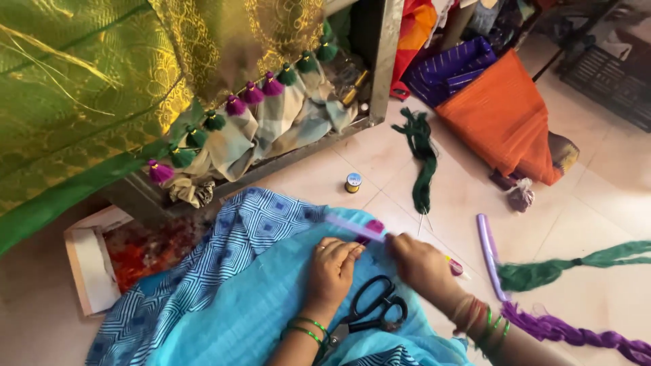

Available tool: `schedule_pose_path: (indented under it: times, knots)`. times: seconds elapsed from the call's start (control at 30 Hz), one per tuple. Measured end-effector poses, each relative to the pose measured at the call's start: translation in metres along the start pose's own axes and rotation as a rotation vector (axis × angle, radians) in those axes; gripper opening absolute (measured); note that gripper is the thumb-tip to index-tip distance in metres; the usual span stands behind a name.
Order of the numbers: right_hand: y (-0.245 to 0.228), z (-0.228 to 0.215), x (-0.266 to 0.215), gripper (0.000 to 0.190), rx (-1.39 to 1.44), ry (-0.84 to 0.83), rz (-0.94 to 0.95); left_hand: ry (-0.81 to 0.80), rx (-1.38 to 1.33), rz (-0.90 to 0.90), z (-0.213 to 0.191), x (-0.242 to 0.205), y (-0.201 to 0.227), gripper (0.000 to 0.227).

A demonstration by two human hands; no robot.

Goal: The recorder is sewing decorative tassels and beads onto the edge of a green and gold sari pallu.

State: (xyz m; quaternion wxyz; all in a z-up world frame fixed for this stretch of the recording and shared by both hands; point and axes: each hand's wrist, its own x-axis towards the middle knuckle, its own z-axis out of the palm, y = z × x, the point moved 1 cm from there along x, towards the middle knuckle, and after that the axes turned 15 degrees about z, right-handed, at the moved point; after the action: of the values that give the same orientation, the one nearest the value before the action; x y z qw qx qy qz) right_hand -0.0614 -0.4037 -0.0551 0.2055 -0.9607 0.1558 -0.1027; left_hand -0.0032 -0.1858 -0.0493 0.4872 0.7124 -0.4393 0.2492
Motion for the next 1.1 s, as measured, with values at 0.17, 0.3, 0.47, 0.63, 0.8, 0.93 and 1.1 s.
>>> schedule_pose_path:
  times: [0.17,0.3,0.47,0.63,0.8,0.93,1.1]
  knots:
    - [0.011,0.002,0.009,0.026,0.133,0.072,0.139,0.010,0.017,-0.009,-0.004,0.000,0.001,0.009]
    - [-0.007,-0.006,-0.007,0.028,0.067,0.075,-0.082,0.030,0.002,0.016,0.002,-0.006,0.001,0.011]
    - [0.012,0.003,0.013,0.025,0.123,0.068,0.147,0.061,0.016,-0.040,-0.003,-0.002,0.001,0.010]
    - [-0.003,-0.004,-0.004,0.033,0.030,0.038,-0.109,0.078,-0.018,-0.082,0.001,-0.006,0.001,0.011]
    - [-0.007,-0.010,0.009,0.027,0.028,0.074,-0.017,0.099,0.000,-0.073,-0.006,-0.001,-0.003,0.011]
    - [-0.003,-0.006,-0.006,0.027,0.019,0.075,-0.171,0.077,-0.008,-0.084,0.002,-0.006,0.001,0.013]
    - [0.042,0.005,0.033,0.033,0.386,-0.151,0.228,0.086,-0.041,-0.083,-0.005,-0.004,0.000,0.012]
